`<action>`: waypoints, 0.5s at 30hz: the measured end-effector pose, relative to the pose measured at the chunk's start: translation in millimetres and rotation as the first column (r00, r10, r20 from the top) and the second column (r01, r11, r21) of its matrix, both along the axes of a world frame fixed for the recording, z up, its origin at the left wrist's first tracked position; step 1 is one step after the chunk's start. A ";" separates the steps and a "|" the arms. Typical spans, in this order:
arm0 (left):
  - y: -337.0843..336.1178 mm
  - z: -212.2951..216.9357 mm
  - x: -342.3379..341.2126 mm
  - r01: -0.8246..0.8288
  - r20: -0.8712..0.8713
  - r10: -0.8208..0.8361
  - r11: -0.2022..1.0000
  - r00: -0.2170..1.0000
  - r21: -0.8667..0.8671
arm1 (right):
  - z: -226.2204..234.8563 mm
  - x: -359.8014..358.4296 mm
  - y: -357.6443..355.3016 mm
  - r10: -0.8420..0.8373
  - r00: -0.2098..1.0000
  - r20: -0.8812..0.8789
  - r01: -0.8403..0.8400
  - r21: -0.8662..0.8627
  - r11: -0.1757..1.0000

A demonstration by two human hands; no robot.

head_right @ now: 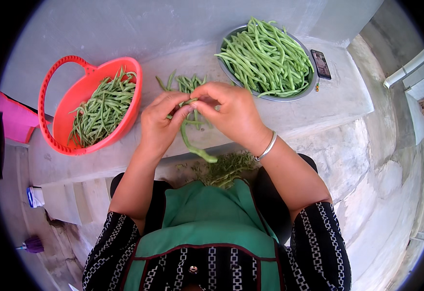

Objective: The person sits on the floor and trims green beans by hand, snapping off the ends and fibrous strings. The trimmed beans are placed into a red basket, while the discarded ends and strings fall onto the floor.

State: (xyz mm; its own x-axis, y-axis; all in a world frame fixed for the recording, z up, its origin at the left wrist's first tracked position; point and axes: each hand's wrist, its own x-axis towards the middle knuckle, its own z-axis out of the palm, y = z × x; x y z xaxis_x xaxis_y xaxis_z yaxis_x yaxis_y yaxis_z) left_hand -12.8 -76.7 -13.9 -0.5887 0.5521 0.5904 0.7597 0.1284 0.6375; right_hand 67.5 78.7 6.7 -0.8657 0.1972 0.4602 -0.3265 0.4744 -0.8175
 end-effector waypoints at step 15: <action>-22.8 -15.5 13.1 0.084 -0.375 -0.135 0.985 0.917 -0.150 | -28.5 10.8 22.6 0.664 0.649 0.370 -0.147 -0.796 0.587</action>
State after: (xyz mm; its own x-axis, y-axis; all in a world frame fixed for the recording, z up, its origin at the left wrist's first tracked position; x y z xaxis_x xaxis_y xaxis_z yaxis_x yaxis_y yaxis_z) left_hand 0.3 -99.5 -29.3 -0.2639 0.6858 0.6782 0.9558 0.0913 0.2796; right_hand 78.3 101.3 -21.8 -0.9344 -0.2464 -0.2571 0.3284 -0.3168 -0.8898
